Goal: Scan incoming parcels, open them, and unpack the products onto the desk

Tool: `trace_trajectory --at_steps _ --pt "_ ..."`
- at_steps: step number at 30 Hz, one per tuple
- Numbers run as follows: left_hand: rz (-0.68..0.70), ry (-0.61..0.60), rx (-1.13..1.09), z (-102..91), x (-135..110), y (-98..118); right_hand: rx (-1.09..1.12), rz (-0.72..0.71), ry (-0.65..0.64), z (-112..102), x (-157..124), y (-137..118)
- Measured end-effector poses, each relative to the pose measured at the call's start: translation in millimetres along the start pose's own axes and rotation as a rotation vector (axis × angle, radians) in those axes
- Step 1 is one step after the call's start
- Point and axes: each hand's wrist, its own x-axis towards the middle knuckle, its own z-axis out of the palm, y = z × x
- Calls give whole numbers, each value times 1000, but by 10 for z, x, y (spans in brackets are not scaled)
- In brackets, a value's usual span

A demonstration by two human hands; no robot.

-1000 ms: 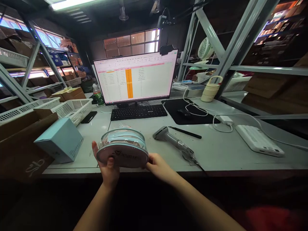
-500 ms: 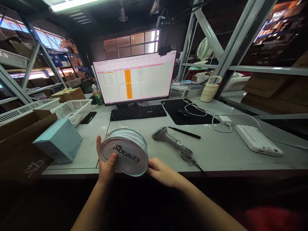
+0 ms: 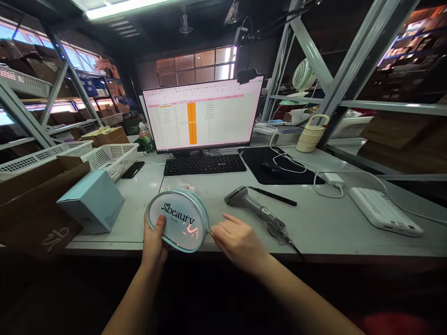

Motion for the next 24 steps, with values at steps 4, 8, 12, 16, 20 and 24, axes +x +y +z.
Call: trace_trajectory --at_steps 4,8,12,16,20,24 --pt "-110 -157 85 -183 -22 119 6 -3 -33 -238 117 96" --pt "-346 -515 200 -376 -65 185 240 30 -86 -329 231 128" --pt "-423 -792 176 -436 -67 239 462 67 -208 -368 352 119" --pt "-441 -962 126 -396 -16 283 663 74 -402 -493 497 135" --pt "-503 -1060 67 -320 4 264 878 71 -613 -637 625 160" --pt "-508 -884 45 -263 7 197 771 137 -579 -616 657 277"
